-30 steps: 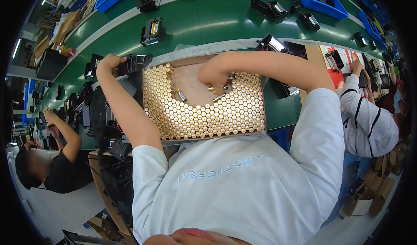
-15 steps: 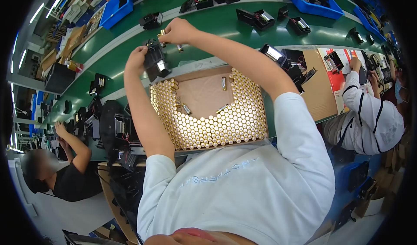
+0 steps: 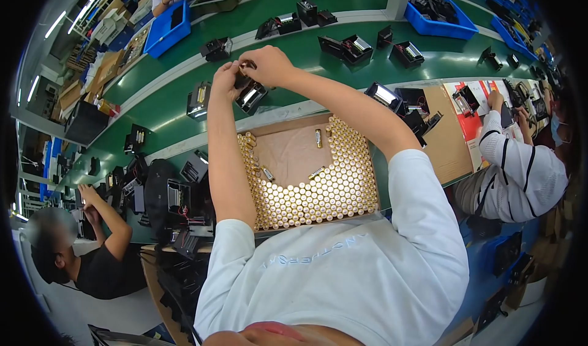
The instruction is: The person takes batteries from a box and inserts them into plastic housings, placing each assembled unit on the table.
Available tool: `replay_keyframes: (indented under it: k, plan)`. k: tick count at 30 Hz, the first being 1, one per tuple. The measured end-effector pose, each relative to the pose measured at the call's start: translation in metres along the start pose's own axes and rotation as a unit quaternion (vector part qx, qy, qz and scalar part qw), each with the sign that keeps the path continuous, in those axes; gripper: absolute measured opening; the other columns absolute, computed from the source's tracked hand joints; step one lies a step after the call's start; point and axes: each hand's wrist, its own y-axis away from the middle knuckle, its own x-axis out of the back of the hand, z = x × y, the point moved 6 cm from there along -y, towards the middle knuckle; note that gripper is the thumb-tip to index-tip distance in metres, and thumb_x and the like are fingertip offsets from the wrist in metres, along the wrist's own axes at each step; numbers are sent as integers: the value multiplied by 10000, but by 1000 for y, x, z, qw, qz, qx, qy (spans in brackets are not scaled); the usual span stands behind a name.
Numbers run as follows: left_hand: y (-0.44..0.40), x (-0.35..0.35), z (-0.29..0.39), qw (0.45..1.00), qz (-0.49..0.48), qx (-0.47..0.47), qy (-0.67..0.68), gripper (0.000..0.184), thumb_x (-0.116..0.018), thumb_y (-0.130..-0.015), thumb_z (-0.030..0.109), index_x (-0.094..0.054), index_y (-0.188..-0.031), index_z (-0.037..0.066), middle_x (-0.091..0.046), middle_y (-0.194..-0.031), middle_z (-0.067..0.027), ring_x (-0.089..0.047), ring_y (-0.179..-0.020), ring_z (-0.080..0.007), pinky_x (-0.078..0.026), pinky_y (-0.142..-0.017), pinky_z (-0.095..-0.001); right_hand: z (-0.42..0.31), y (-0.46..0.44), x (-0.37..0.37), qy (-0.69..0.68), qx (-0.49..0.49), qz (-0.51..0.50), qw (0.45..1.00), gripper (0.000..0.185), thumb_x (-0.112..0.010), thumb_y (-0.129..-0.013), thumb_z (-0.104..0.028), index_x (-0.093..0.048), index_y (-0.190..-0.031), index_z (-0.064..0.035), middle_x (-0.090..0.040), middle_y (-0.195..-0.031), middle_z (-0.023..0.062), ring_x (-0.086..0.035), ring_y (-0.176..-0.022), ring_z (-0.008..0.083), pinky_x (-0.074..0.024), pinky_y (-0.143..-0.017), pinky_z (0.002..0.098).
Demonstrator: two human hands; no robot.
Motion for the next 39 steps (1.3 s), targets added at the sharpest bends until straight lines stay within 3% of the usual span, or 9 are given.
replay_keyframes:
  k: [2, 9, 12, 15, 24, 31, 34, 35, 39]
  plan:
    - [19, -4, 12, 997, 68, -7, -22, 346, -525, -967, 61, -389, -1280, 3, -546, -1098, -172, -629, -934, -274, -600, -732, -496, 1, 6, 0, 51, 12, -28, 998, 203, -651, -829, -274, -708, -992, -169, -698, -800, 94, -666, -733, 320, -535, -678, 412]
    - [20, -4, 6, 999, 24, 31, -7, 501, -542, -953, 52, -280, -1379, 63, -494, -1177, -201, -606, -988, -311, -579, -762, -505, 13, 4, -18, 125, 80, -113, 983, 181, -596, -900, -278, -716, -993, -177, -692, -796, 94, -656, -704, 326, -518, -647, 425]
    - [28, -7, 14, 999, 1, 46, -14, 697, -643, -866, -1, -225, -1418, 88, -492, -1204, -201, -601, -1022, -320, -565, -781, -507, 14, -19, -4, -43, 80, -20, 996, 188, -619, -889, -265, -729, -947, -123, -694, -808, 116, -657, -712, 334, -520, -649, 415]
    - [39, -13, 18, 995, -52, 30, -84, 875, -726, -736, -87, -217, -1427, 84, -537, -1170, -208, -632, -975, -299, -563, -786, -481, 28, -51, -10, -6, 10, 37, 999, 202, -657, -853, -239, -720, -881, -50, -680, -799, 159, -657, -734, 342, -520, -667, 402]
    - [41, -6, 20, 993, -60, 16, -101, 882, -721, -716, -131, -232, -1419, 81, -600, -1094, -199, -659, -917, -268, -573, -772, -471, 17, -57, -44, 47, 30, 21, 998, 268, -653, -865, -259, -707, -925, -4, -688, -863, 180, -658, -779, 340, -519, -702, 376]
    - [39, 7, 22, 990, -30, -18, -138, 806, -692, -735, -150, -294, -1385, 109, -588, -1103, -204, -662, -903, -288, -594, -748, -461, 71, -27, -75, -265, -346, -91, 896, 427, -753, -817, -152, -642, -1209, -22, -695, -908, 161, -650, -769, 167, -522, -684, 318]
    - [21, 15, 14, 991, -17, -38, -125, 750, -704, -705, -154, -344, -1317, 87, -586, -1065, -206, -669, -850, -296, -594, -646, -442, 82, -31, -85, -177, -247, -79, 949, 399, -746, -819, -141, -650, -1185, -12, -695, -910, 154, -647, -750, 168, -524, -676, 312]
    - [22, 17, 14, 987, -14, -34, -157, 745, -700, -703, -157, -349, -1313, 88, -588, -1057, -205, -668, -846, -291, -593, -647, -438, 89, -26, -89, -184, -261, -74, 945, 457, -814, -712, -299, -709, -1108, -96, -709, -993, 169, -696, -884, 263, -534, -841, 353]
    - [29, 9, 24, 977, -37, -15, -207, 725, -683, -715, -146, -338, -1322, 50, -577, -1069, -197, -659, -866, -290, -583, -728, -445, 57, -11, -59, -111, -250, -55, 960, 416, -776, -758, -221, -693, -1150, -108, -705, -994, 164, -683, -911, 235, -540, -795, 338]
